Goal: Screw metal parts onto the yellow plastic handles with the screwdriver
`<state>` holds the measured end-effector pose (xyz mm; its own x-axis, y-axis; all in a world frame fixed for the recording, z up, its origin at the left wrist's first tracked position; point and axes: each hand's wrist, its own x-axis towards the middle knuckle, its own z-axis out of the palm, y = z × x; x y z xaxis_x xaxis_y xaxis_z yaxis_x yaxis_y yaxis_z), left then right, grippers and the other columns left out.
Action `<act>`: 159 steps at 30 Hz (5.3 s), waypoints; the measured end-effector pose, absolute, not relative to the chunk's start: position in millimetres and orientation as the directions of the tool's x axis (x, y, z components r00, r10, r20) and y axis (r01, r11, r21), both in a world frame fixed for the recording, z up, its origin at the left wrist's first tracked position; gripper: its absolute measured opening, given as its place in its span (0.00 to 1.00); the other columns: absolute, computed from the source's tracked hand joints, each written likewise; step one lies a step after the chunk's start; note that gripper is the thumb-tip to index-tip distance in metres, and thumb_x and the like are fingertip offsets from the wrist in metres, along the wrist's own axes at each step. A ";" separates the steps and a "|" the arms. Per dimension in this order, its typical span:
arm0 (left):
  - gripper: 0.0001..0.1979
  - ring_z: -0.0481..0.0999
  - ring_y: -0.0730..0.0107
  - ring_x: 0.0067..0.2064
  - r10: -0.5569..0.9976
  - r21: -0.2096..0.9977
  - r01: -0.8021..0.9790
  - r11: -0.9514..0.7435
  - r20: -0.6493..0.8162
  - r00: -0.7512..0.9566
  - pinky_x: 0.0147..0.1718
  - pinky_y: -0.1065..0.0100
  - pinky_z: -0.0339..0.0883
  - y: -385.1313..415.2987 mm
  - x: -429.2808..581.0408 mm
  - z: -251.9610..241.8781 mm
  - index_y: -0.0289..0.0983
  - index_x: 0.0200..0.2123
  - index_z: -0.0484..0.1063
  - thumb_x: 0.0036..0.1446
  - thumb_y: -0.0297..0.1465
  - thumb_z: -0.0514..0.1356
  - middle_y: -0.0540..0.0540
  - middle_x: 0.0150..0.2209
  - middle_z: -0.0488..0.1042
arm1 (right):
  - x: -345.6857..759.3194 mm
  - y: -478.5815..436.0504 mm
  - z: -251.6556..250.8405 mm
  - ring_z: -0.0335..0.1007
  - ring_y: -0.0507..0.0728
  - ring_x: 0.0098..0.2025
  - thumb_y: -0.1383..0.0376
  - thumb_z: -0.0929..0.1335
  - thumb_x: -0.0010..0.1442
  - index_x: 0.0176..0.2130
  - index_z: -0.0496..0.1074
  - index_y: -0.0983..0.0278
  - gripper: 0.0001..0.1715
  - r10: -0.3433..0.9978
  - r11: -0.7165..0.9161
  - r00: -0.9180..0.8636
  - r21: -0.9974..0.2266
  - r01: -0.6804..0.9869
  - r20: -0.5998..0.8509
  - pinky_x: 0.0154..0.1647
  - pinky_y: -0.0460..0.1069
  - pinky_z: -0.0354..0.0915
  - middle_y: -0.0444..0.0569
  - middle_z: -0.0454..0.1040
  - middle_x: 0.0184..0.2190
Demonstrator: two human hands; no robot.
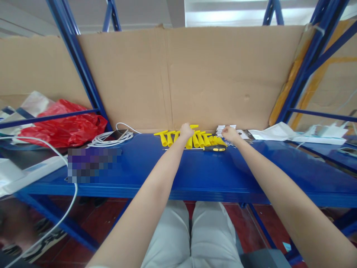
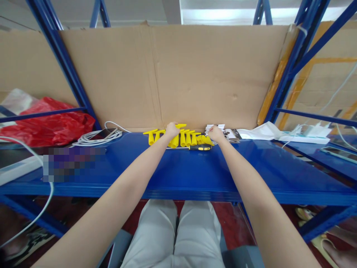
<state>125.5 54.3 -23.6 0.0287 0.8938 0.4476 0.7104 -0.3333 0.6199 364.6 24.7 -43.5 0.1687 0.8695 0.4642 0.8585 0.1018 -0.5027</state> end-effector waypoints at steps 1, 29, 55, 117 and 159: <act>0.23 0.75 0.51 0.62 0.893 0.632 0.710 -0.310 0.450 -0.010 0.61 0.58 0.68 56.6 126.2 -22.6 0.31 0.55 0.75 0.55 0.23 0.65 0.31 0.56 0.78 | 365.4 20.6 -40.5 0.78 0.58 0.34 0.73 0.68 0.55 0.38 0.78 0.68 0.10 0.870 0.096 0.189 -0.533 0.841 0.455 0.40 0.48 0.71 0.52 0.80 0.29; 0.15 0.83 0.61 0.30 0.972 0.344 0.911 -0.230 0.125 0.198 0.31 0.70 0.73 -25.3 120.1 -19.5 0.33 0.43 0.80 0.56 0.36 0.65 0.39 0.31 0.84 | 360.7 -57.8 -35.2 0.67 0.49 0.18 0.73 0.68 0.58 0.26 0.73 0.65 0.10 0.959 0.165 0.058 -0.714 0.680 0.276 0.23 0.43 0.64 0.45 0.76 0.22; 0.24 0.73 0.80 0.23 0.904 0.848 0.354 -0.394 0.288 0.316 0.22 0.78 0.65 -45.9 111.9 -23.0 0.34 0.64 0.71 0.65 0.30 0.60 0.44 0.37 0.84 | 326.1 13.4 -28.3 0.76 0.56 0.27 0.53 0.62 0.69 0.51 0.68 0.61 0.18 0.894 0.215 0.405 -0.976 -0.012 0.192 0.25 0.47 0.68 0.50 0.78 0.33; 0.17 0.75 0.58 0.61 0.894 0.299 0.864 -0.406 0.325 0.308 0.60 0.63 0.66 -37.5 111.3 -44.2 0.33 0.56 0.75 0.68 0.28 0.55 0.35 0.57 0.78 | 308.3 -37.1 -19.9 0.50 0.45 0.17 0.70 0.75 0.54 0.18 0.62 0.65 0.22 0.999 0.040 0.010 -0.951 0.307 0.045 0.17 0.41 0.48 0.40 0.59 0.14; 0.26 0.74 0.57 0.57 0.733 0.142 0.747 -0.650 0.379 0.565 0.59 0.60 0.66 -37.5 109.3 -47.4 0.45 0.67 0.66 0.68 0.27 0.52 0.40 0.53 0.74 | 307.2 -41.2 -24.7 0.43 0.43 0.15 0.59 0.77 0.55 0.25 0.62 0.64 0.22 0.988 0.032 -0.152 -0.958 0.284 -0.012 0.15 0.41 0.39 0.36 0.56 0.16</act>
<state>109.3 -37.5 -47.4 0.5655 0.7325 0.3790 0.7465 -0.6499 0.1423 307.2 -41.2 -24.7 -0.1515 0.9884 -0.0122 0.2839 0.0317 -0.9583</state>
